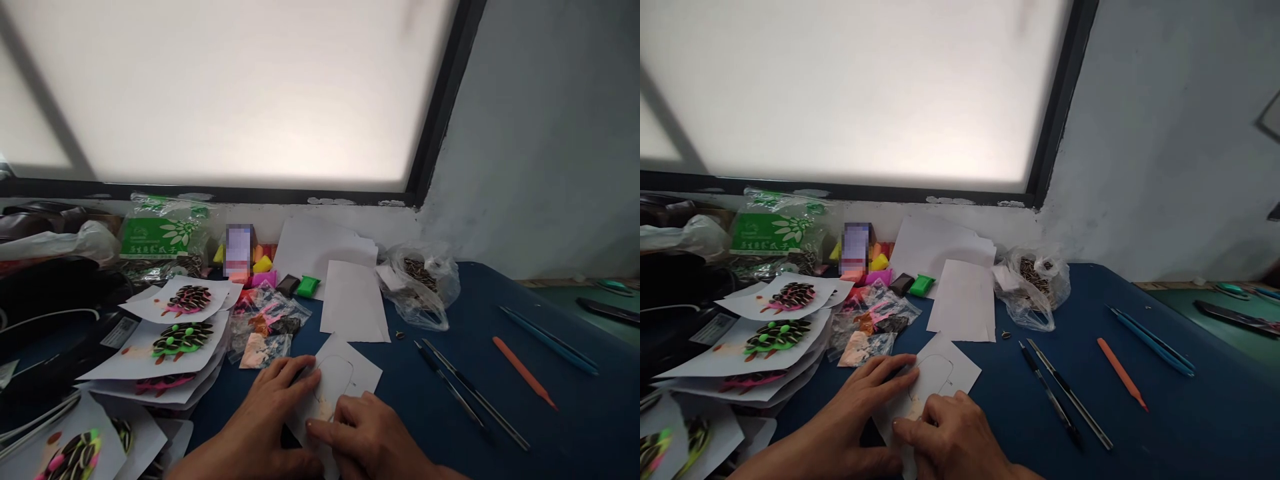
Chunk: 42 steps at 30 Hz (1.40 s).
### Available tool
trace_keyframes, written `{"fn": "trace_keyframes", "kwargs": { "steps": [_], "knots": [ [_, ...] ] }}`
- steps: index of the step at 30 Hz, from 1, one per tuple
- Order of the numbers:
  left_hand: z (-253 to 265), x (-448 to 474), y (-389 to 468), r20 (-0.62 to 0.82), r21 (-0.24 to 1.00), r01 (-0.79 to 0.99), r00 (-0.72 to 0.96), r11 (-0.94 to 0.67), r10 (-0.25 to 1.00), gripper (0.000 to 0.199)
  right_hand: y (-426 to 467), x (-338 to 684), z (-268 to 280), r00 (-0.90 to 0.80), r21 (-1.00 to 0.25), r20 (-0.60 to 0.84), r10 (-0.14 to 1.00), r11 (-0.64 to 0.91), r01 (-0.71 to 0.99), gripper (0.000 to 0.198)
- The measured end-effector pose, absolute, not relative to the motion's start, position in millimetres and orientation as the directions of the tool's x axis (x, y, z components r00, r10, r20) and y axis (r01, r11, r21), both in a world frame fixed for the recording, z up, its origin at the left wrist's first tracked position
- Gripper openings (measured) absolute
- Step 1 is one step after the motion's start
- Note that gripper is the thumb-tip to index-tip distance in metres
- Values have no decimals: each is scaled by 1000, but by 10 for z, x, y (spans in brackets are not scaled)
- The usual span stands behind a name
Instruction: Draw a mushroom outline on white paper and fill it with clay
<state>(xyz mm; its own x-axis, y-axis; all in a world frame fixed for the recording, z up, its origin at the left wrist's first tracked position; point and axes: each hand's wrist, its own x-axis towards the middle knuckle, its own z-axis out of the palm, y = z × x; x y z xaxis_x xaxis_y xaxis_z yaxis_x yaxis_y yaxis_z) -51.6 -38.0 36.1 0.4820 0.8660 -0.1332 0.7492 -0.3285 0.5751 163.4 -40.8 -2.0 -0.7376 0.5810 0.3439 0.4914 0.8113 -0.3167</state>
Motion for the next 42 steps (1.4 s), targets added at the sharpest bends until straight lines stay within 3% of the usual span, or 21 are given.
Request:
{"fn": "trace_keyframes", "kwargs": {
  "steps": [4, 8, 13, 15, 22, 31, 37, 42],
  "knots": [
    [392, -550, -394, -137, 614, 728, 478, -305, 867, 86, -417, 1601, -62, -749, -247, 295, 594, 804, 541, 26],
    [474, -535, -405, -166, 616, 731, 484, -294, 859, 84, -430, 1633, -59, -744, -226, 343, 573, 819, 527, 27],
    [473, -560, -397, -213, 632, 733, 478, -253, 852, 84, -436, 1687, 19, -693, -501, 345, 633, 749, 435, 32],
    [441, -586, -385, -262, 640, 737, 474, -216, 841, 84, -441, 1692, 34, -681, -538, 340, 648, 729, 424, 31],
    [438, -568, -377, -242, 645, 732, 468, -220, 850, 85, -445, 1674, -53, -708, -375, 420, 567, 819, 434, 31],
    [442, -538, -352, -254, 638, 741, 460, -210, 851, 86, -411, 1687, -74, -767, -251, 391, 508, 861, 442, 30],
    [443, -536, -362, -257, 634, 746, 454, -206, 853, 88, -420, 1699, 6, -661, -583, 403, 633, 734, 348, 31],
    [403, -603, -379, -286, 655, 732, 470, -187, 835, 86, -425, 1686, 5, -663, -602, 368, 652, 710, 364, 25]
  ]
}}
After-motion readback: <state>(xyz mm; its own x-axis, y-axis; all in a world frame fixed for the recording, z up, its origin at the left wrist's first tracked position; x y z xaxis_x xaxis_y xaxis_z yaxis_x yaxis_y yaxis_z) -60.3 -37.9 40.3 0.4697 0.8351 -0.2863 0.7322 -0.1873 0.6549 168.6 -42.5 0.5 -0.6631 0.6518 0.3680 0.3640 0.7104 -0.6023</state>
